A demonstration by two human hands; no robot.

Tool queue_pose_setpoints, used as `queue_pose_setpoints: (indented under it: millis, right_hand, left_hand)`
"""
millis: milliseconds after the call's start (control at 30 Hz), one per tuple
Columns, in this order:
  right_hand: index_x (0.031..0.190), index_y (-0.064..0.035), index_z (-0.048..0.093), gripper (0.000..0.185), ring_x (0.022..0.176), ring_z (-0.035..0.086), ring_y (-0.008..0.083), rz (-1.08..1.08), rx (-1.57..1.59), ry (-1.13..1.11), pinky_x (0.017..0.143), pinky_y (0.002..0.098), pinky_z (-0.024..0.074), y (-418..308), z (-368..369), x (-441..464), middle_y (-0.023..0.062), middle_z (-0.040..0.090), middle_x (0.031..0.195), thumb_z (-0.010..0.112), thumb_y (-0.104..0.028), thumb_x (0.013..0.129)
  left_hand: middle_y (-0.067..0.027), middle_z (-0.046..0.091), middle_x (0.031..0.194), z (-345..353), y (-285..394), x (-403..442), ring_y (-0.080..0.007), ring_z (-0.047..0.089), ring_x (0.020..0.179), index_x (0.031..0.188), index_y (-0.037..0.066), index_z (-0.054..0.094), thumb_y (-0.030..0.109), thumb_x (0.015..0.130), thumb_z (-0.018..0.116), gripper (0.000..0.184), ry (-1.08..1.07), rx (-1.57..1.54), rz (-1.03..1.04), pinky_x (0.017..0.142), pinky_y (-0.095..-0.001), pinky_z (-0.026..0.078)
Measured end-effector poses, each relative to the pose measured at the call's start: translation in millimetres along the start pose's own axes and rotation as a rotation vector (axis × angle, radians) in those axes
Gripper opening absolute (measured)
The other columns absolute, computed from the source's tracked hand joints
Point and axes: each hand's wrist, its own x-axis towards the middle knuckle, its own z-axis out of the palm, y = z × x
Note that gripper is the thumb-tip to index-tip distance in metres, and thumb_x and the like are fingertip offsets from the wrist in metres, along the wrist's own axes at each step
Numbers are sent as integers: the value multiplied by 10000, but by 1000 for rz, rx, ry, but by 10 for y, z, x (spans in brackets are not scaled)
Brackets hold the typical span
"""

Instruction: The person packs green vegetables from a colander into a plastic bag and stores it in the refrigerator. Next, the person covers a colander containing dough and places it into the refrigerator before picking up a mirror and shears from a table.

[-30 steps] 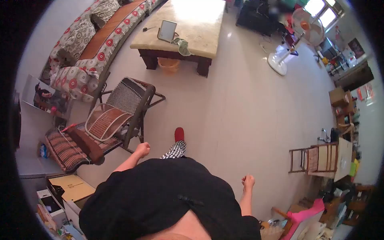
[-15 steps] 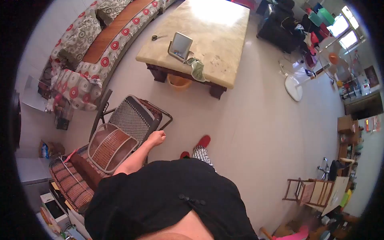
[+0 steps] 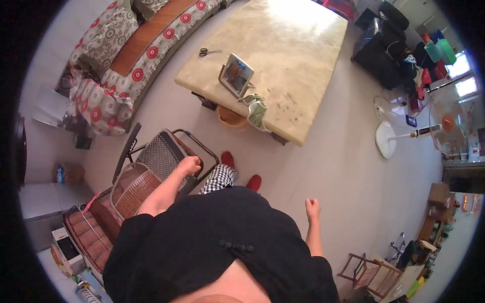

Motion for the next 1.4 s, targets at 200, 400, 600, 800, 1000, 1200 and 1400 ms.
queue_pose_setpoints:
  millis: [200, 400, 600, 800, 1000, 1200, 1400]
  right_hand:
    - [935, 8, 561, 338, 936, 542, 261, -410, -60, 61, 814, 355, 430, -2234, 177, 690, 144, 567, 993, 641, -245, 726]
    - [1159, -19, 445, 619, 1117, 430, 305, -613, -137, 12, 941, 381, 353, -4079, 1046, 1329, 164, 473, 1176, 715, -272, 664]
    - [1308, -75, 279, 857, 1233, 296, 342, -602, -379, 35, 1018, 405, 280, -5088, 1984, 2148, 170, 352, 1305, 746, -288, 620]
    - [1224, -104, 411, 630, 885, 548, 321, -393, -307, 18, 749, 380, 457, -5420, 2294, 2604, 145, 561, 992, 694, -218, 673]
    - [849, -46, 546, 159, 753, 547, 317, -586, -155, -94, 651, 377, 448, -5675, 2330, 2416, 114, 559, 833, 609, -68, 705]
    - [895, -51, 558, 181, 763, 571, 272, -749, 21, -39, 659, 336, 462, -5879, 1746, 1737, 111, 577, 837, 597, -32, 719]
    - [888, -40, 571, 103, 733, 518, 96, -358, 548, 17, 657, 243, 431, -5310, 862, 935, 18, 555, 781, 597, -25, 789]
  left_hand:
    - [-131, 350, 1318, -969, -23, 812, -295, 365, 1192, 1237, 180, 422, 275, 616, 712, 692, 134, 68, 74, 955, -394, 359]
    - [-90, 187, 1418, -2408, 63, 2416, -272, 217, 1292, 1329, 240, 299, 373, 633, 720, 824, 150, 187, 79, 1006, -460, 292]
    - [-60, 97, 1446, -3424, 263, 4141, -240, 127, 1324, 1342, 253, 271, 403, 684, 688, 793, 176, 364, 51, 1028, -474, 240]
    - [-40, 33, 1457, -3685, 409, 5137, -237, 81, 1335, 1352, 279, 241, 332, 747, 656, 737, 317, 417, 153, 1025, -493, 237]
    - [-81, 343, 1304, -3601, 419, 5380, -252, 343, 1211, 1241, 201, 401, 281, 764, 623, 533, 261, 273, 100, 932, -470, 353]
    - [-97, 531, 1050, -2863, 1, 5466, -270, 514, 1007, 1034, 78, 521, 194, 822, 462, 249, 361, 312, 49, 807, -437, 426]
    - [-148, 562, 883, -2535, 165, 4543, -254, 570, 818, 894, 48, 493, 100, 781, 424, 143, 273, 67, 260, 685, -427, 470]
